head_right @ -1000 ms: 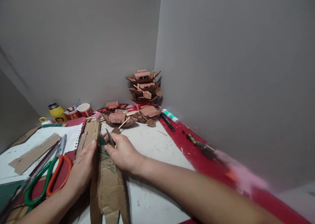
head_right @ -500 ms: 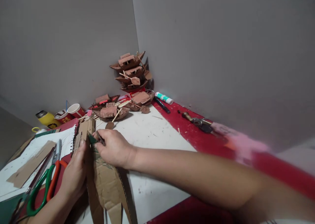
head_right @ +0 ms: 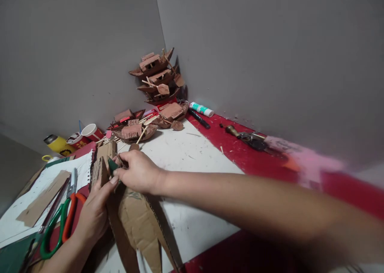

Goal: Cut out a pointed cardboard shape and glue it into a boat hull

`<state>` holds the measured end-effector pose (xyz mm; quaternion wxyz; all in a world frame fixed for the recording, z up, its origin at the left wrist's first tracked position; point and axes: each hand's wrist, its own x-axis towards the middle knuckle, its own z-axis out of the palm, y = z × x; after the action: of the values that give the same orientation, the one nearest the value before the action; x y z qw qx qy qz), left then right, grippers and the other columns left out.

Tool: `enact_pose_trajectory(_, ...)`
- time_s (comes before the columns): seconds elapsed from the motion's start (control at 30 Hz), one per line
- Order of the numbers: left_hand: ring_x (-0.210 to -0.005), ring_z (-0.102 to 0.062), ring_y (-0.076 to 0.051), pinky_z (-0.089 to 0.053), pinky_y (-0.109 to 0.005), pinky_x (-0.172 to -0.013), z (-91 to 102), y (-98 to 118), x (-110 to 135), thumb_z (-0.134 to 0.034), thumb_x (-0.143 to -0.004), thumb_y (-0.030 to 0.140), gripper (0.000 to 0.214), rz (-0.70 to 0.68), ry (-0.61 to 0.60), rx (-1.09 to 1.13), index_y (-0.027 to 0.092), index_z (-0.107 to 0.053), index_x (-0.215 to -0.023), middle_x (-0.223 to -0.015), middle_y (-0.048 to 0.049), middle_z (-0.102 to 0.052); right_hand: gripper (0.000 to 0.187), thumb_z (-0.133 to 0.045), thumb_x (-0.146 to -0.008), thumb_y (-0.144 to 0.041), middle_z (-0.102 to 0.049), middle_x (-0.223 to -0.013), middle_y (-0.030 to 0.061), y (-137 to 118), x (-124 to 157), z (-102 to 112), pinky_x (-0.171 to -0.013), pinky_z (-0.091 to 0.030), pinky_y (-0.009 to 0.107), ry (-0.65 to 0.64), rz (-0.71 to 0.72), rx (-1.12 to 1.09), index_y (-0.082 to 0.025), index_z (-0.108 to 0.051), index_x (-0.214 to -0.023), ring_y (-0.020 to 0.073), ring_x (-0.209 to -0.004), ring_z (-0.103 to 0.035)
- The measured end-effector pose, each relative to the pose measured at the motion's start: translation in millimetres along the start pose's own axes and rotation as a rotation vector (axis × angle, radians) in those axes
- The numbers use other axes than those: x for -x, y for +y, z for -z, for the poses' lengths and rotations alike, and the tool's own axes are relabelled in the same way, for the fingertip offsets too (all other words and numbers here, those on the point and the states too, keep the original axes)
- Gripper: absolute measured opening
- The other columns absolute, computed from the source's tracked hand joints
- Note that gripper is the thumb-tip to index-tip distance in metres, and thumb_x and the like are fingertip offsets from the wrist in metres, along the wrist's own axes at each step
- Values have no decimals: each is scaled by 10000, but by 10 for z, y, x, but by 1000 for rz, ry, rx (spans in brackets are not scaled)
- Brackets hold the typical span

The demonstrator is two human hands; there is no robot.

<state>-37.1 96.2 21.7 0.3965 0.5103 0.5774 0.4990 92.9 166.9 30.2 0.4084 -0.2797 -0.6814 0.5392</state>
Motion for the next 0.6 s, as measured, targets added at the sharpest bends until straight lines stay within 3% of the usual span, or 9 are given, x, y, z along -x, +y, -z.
enact_pose_trajectory(0.13,-1347,-417,-276,-244,-386,-1153,32,74,-14,-635,-787,420,301,25,6,-98,237,-722,-1009,-1212,-64,-672,136,-544,-751,-35,-564,-685,-29,-21,-41,61,-684,-402,238,-63,8,-36,-144,-554,-670,108,-679,-503)
enact_pose_trajectory(0.27,-1242,-509,-296,-340,-381,-1079,62,62,-37,-666,-708,359,228,75,17,-134,235,-724,-890,-1054,-68,-714,234,-571,-810,-166,-422,-601,-56,-10,-52,56,-605,-342,234,-31,36,-12,-154,-485,-593,94,-611,-389)
enact_pose_trajectory(0.4,-922,-619,-251,-477,-332,-825,82,13,-41,-615,-704,285,179,160,-6,-79,190,-696,-833,-824,-33,-692,151,-545,-809,-128,-438,-615,-54,-33,-29,29,-588,-337,227,-1,1,-2,-137,-553,-659,91,-609,-385)
enact_pose_trajectory(0.5,-678,-560,-177,-447,-272,-620,79,27,-30,-611,-644,189,63,247,-56,-55,167,-643,-694,-678,5,-613,139,-544,-787,-78,-450,-599,-55,-67,-8,30,-568,-327,217,-15,-1,52,-134,-567,-662,89,-600,-392)
enact_pose_trajectory(0.6,-575,-492,-144,-399,-260,-535,69,46,-18,-606,-596,145,24,271,-42,-38,162,-588,-599,-597,24,-542,166,-543,-767,-34,-469,-593,-58,-86,-4,48,-584,-340,210,-65,18,47,-139,-559,-639,86,-608,-418)
